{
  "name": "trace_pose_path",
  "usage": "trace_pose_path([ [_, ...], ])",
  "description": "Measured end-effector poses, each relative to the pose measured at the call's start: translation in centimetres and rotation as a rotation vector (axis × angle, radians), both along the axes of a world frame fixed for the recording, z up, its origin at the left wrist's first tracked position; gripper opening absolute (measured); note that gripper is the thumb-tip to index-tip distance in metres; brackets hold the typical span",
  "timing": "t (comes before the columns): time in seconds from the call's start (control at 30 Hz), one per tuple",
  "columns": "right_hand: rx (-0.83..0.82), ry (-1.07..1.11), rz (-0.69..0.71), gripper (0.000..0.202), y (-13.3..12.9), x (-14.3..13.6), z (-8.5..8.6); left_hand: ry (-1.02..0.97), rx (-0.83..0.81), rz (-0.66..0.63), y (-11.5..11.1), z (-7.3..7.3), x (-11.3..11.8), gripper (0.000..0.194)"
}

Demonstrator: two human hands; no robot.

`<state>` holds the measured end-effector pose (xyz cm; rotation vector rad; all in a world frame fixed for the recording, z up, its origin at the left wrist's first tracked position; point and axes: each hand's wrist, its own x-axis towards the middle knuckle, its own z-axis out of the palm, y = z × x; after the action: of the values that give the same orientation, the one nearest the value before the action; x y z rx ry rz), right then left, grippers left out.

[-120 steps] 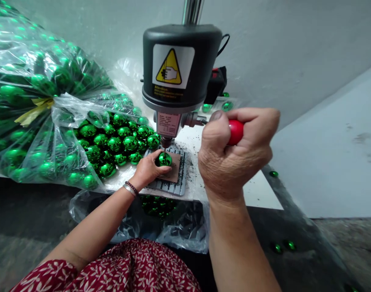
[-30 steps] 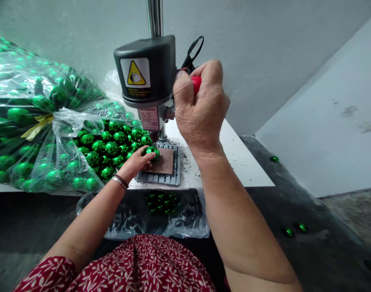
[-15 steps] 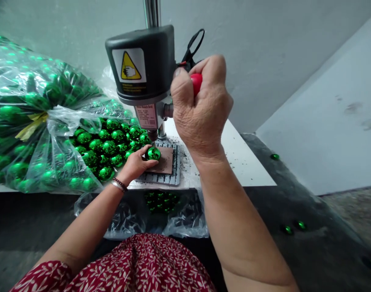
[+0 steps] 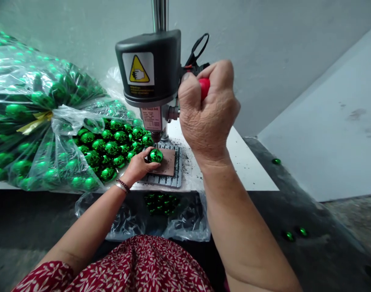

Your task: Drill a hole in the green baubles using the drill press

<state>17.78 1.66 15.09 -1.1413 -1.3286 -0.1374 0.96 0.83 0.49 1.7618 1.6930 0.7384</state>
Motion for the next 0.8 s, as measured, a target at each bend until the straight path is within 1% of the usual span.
trace_pose_path([
  [0.2,-0.020,-0.015,-0.026,0.044,-0.1,0.0,0.1,0.001,-0.045,0.000,-0.1,0.2,0.0,0.068],
  [0.33,-0.013,-0.029,-0.026,0.047,0.0,0.1,0.1,0.012,-0.027,-0.014,-0.5,0.2,0.2,0.065],
  [0.43,0.004,-0.046,-0.016,0.053,0.6,0.4,0.2,0.005,-0.011,0.001,-0.6,-0.2,0.2,0.064],
  [0.53,-0.006,-0.059,-0.041,0.055,1.9,0.7,0.9,-0.016,0.008,0.016,-0.4,-0.7,0.4,0.061],
  [0.63,-0.049,-0.060,-0.057,0.052,3.0,0.8,2.0,-0.032,0.024,0.043,-0.3,-1.1,0.7,0.060],
  [0.7,-0.096,-0.037,-0.049,0.049,3.3,0.6,2.7,-0.030,0.030,0.063,-0.2,-1.2,1.0,0.060],
  [0.8,-0.198,0.029,-0.071,0.043,2.9,0.1,3.5,-0.005,0.050,0.050,-0.1,-1.3,1.4,0.063],
])
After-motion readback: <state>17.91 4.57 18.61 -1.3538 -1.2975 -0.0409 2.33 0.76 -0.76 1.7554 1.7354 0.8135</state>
